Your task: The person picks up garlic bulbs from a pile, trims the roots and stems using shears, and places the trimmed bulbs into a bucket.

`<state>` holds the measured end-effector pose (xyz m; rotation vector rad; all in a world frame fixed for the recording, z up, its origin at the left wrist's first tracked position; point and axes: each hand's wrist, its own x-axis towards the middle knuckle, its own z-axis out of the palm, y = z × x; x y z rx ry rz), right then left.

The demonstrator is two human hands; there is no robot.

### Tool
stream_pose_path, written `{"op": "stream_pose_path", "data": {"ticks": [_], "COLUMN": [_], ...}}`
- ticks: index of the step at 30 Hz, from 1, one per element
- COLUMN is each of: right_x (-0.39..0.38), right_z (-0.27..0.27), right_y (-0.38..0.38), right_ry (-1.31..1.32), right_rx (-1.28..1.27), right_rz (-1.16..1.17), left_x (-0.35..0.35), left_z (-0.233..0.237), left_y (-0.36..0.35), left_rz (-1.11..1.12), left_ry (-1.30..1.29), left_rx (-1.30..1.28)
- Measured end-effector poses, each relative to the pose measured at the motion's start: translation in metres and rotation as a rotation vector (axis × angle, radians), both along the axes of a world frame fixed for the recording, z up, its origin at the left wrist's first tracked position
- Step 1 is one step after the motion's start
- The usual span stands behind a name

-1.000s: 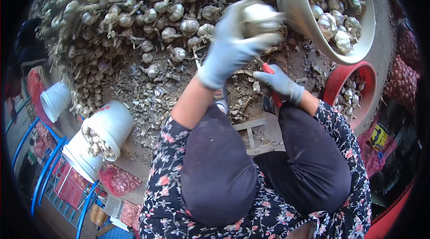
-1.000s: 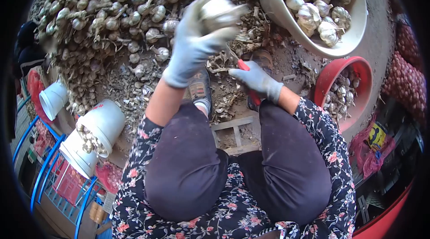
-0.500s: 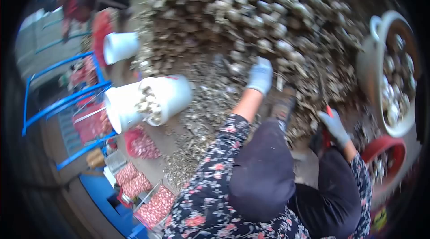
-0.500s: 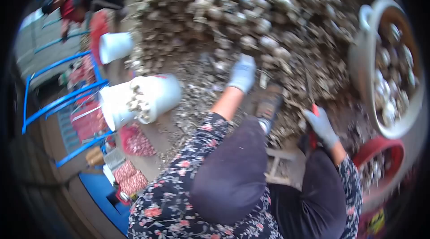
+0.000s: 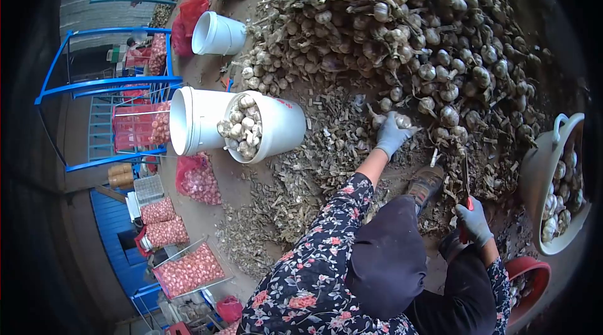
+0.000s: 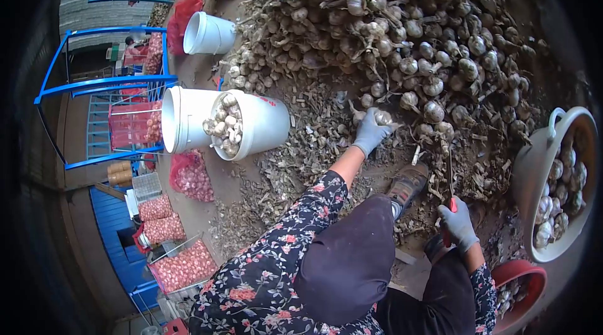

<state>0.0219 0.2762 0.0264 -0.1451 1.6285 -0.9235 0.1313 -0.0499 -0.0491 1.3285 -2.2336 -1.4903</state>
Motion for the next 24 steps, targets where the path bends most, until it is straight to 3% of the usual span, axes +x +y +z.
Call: {"op": "stream_pose_path", "data": {"ticks": [1,2,4,5,7,9,12,13,14,16,18,20,22,24], "right_x": [-0.004,-0.005,-0.006,-0.008,-0.013,-0.018,-0.016,-0.014,-0.014,-0.011,-0.009,-0.01,-0.01,-0.011], "right_z": [0.013,-0.001,-0.015,-0.013,-0.001,0.017,0.043,0.043,0.043,0.04,0.038,0.03,0.036,0.042], "right_y": [-0.008,-0.003,-0.002,-0.006,-0.018,-0.033,-0.044,-0.042,-0.041,-0.034,-0.028,-0.023,-0.023,-0.025], "right_ry": [-0.035,0.075,0.375,0.377,0.645,0.623,0.569,0.584,0.601,0.586,0.577,0.604,0.587,0.584], "right_rx": [0.027,0.01,-0.1,-0.106,-0.103,-0.092,-0.074,-0.089,-0.106,-0.068,-0.059,-0.056,-0.033,-0.044], "right_rz": [-0.01,0.058,0.123,0.127,0.24,0.262,0.292,0.338,0.379,0.414,0.449,0.461,0.457,0.446], "left_x": [-0.008,-0.011,-0.026,-0.031,-0.041,-0.043,-0.045,-0.045,-0.042,-0.044,-0.041,-0.02,-0.015,-0.013], "left_z": [0.0,0.0,0.05,0.064,0.083,0.089,0.104,0.121,0.126,0.156,0.222,0.272,0.307,0.316], "left_y": [-0.003,-0.002,0.001,0.0,-0.003,-0.001,0.004,0.0,-0.002,-0.028,-0.037,-0.056,-0.062,-0.053], "left_rz": [0.039,0.062,0.053,0.006,-0.161,-0.311,-0.339,-0.311,-0.122,-0.008,0.248,0.342,0.262,0.336], "left_ry": [0.413,0.415,0.355,0.268,0.052,-0.089,-0.165,-0.173,0.073,0.578,0.936,1.053,1.363,1.376], "left_rx": [0.34,0.314,0.255,0.173,-0.017,-0.342,-0.291,-0.158,-0.112,-0.401,-0.004,0.137,0.076,0.155]}}
